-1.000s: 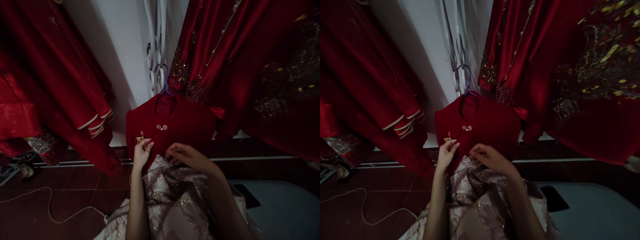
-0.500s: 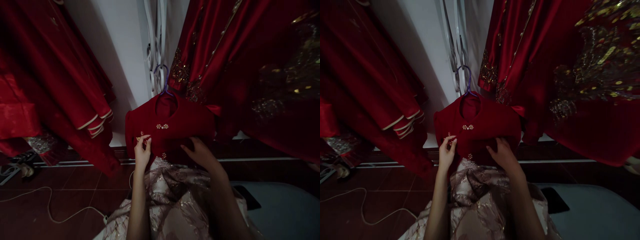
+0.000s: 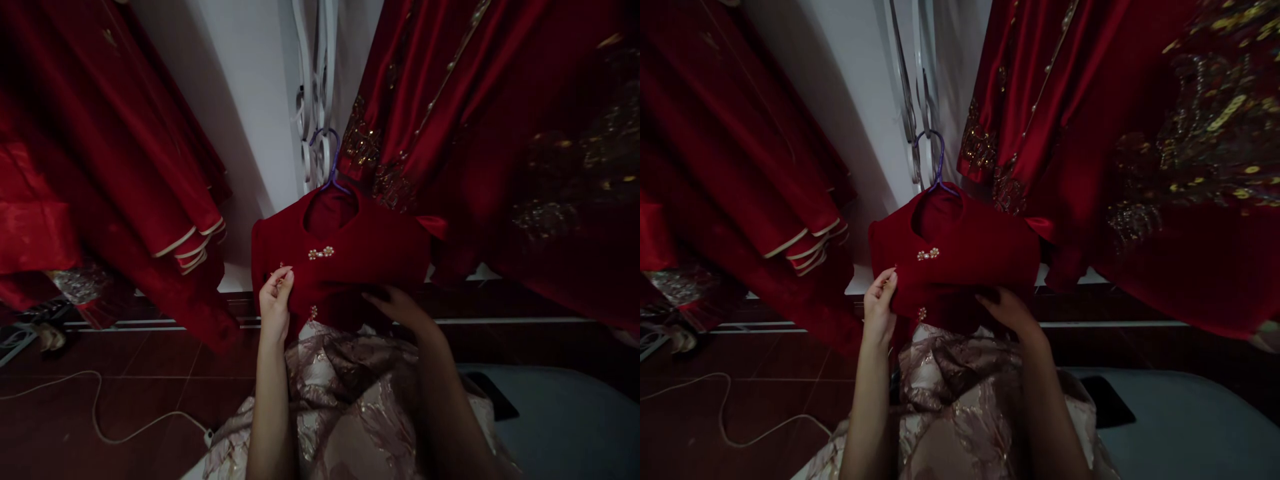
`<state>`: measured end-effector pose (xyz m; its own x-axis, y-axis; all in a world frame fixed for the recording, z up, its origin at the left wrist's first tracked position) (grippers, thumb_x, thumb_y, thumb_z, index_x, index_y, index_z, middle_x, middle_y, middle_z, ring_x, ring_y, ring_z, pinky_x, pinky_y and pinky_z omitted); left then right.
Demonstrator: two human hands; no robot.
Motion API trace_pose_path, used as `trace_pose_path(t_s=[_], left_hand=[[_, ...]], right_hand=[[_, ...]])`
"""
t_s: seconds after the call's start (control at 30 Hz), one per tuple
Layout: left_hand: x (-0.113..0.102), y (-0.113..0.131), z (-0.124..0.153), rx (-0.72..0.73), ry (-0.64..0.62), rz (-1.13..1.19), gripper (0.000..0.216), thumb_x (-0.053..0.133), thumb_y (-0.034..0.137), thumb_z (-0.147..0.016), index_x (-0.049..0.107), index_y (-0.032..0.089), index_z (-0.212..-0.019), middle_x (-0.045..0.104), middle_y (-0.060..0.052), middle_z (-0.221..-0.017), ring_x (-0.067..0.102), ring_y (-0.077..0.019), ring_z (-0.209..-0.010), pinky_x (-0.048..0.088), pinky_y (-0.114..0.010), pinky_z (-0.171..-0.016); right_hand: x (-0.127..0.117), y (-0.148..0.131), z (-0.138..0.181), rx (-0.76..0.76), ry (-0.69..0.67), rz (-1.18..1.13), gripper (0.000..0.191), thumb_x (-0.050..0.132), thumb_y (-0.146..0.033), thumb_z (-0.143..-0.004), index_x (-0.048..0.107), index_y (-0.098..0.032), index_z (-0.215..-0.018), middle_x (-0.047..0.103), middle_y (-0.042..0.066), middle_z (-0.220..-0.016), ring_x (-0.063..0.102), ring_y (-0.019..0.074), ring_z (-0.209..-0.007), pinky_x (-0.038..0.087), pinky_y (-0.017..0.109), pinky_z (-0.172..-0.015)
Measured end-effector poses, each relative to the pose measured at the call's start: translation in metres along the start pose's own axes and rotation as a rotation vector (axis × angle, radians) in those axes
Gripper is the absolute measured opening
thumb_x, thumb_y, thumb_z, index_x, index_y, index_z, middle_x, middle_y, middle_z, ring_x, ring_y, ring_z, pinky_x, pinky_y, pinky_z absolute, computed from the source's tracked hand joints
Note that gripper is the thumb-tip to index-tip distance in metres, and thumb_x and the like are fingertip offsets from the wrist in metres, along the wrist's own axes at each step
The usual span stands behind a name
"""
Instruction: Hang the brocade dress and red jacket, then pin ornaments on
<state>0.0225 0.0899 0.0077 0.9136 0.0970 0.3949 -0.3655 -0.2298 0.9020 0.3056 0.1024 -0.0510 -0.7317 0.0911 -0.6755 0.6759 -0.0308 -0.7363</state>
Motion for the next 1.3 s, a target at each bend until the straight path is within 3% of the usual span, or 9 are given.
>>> trace_pose_path(t_s=[0.17, 0.27, 0.47, 0.63, 0.8, 0.93, 1.03, 1.17, 1.3], left_hand=[[0.015, 0.000, 0.000, 0.067, -0.166, -0.321, 0.027, 0.063, 0.036, -0.074, 0.063, 0.019, -0.094, 0.064, -0.003, -0.090, 0.058, -0.0133, -0.084, 0.043, -0.024, -0.079], [0.020, -0.003, 0.002, 0.120, -0.228, -0.482, 0.025, 0.060, 0.035, -0.077, 0.062, 0.019, -0.095, 0.065, -0.003, -0.088, 0.058, -0.0145, -0.084, 0.043, -0.025, -0.079], [0.018, -0.014, 0.009, 0.020, -0.382, -0.567, 0.033, 0.065, 0.034, -0.071, 0.061, 0.018, -0.100, 0.065, -0.003, -0.083, 0.060, -0.0147, -0.074, 0.046, -0.026, -0.072], [-0.007, -0.007, 0.003, -0.094, -0.321, -0.466, 0.032, 0.066, 0.033, -0.071, 0.061, 0.015, -0.096, 0.066, -0.002, -0.076, 0.060, -0.0122, -0.069, 0.048, -0.024, -0.069], [-0.014, 0.002, 0.003, -0.117, -0.301, -0.371, 0.029, 0.065, 0.033, -0.072, 0.063, 0.016, -0.096, 0.068, -0.004, -0.083, 0.062, -0.0134, -0.074, 0.051, -0.027, -0.074], [0.006, -0.006, 0.014, -0.167, -0.452, -0.363, 0.028, 0.064, 0.033, -0.073, 0.065, 0.015, -0.095, 0.069, -0.006, -0.082, 0.064, -0.0159, -0.075, 0.051, -0.030, -0.076], [0.016, -0.012, 0.016, -0.149, -0.519, -0.416, 0.028, 0.062, 0.034, -0.075, 0.067, 0.015, -0.095, 0.070, -0.007, -0.081, 0.065, -0.0176, -0.077, 0.051, -0.031, -0.076], [0.010, -0.013, 0.005, -0.067, -0.397, -0.486, 0.025, 0.064, 0.034, -0.072, 0.068, 0.015, -0.088, 0.069, -0.007, -0.078, 0.063, -0.0159, -0.072, 0.050, -0.028, -0.070], [-0.014, 0.002, -0.011, 0.152, -0.080, -0.501, 0.024, 0.065, 0.032, -0.071, 0.064, 0.017, -0.090, 0.066, -0.006, -0.088, 0.060, -0.0124, -0.075, 0.049, -0.026, -0.072]], right_hand=[[0.001, 0.025, 0.000, 0.091, 0.158, 0.192, 0.067, 0.057, -0.045, -0.072, 0.043, -0.011, -0.128, 0.045, 0.020, -0.132, 0.044, 0.0301, -0.121, 0.037, 0.043, -0.096], [-0.001, 0.015, 0.012, 0.140, 0.192, 0.315, 0.064, 0.064, -0.042, -0.066, 0.051, -0.011, -0.121, 0.043, 0.023, -0.132, 0.040, 0.0375, -0.122, 0.034, 0.053, -0.095], [0.015, -0.085, 0.049, -0.223, -0.237, -0.166, 0.029, 0.050, -0.047, -0.080, 0.064, -0.024, -0.090, 0.068, 0.006, -0.092, 0.063, 0.0218, -0.085, 0.048, 0.036, -0.079], [0.029, -0.140, 0.061, -0.301, -0.217, -0.330, 0.021, 0.052, -0.040, -0.082, 0.059, -0.020, -0.085, 0.066, 0.002, -0.079, 0.062, 0.0147, -0.073, 0.050, 0.027, -0.068], [0.045, -0.134, 0.051, -0.246, 0.000, -0.379, 0.032, 0.059, -0.040, -0.077, 0.055, -0.019, -0.101, 0.063, 0.006, -0.089, 0.061, 0.0155, -0.081, 0.051, 0.027, -0.067], [0.056, -0.128, 0.046, -0.222, -0.020, -0.438, 0.046, 0.065, -0.044, -0.070, 0.054, -0.019, -0.107, 0.064, 0.007, -0.093, 0.062, 0.0166, -0.085, 0.053, 0.027, -0.067], [0.057, -0.125, 0.043, -0.204, -0.041, -0.499, 0.037, 0.063, -0.043, -0.072, 0.057, -0.019, -0.099, 0.067, 0.007, -0.093, 0.064, 0.0168, -0.084, 0.054, 0.029, -0.071], [0.053, -0.123, 0.040, -0.206, -0.013, -0.507, 0.023, 0.063, -0.039, -0.073, 0.060, -0.019, -0.086, 0.069, 0.004, -0.086, 0.065, 0.0175, -0.079, 0.054, 0.032, -0.074], [0.049, -0.127, 0.041, -0.238, -0.020, -0.501, 0.019, 0.058, -0.035, -0.078, 0.062, -0.020, -0.089, 0.069, 0.003, -0.090, 0.066, 0.0170, -0.082, 0.053, 0.032, -0.077]])
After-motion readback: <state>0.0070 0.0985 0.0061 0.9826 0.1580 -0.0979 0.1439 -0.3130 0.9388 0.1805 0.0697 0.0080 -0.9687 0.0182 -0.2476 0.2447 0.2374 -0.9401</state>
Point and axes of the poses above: each hand's wrist, its own z-axis away from the middle knuckle, its own x-axis out of the palm, y = z × x, the point moved 8 cm from there along -z, towards the middle knuckle
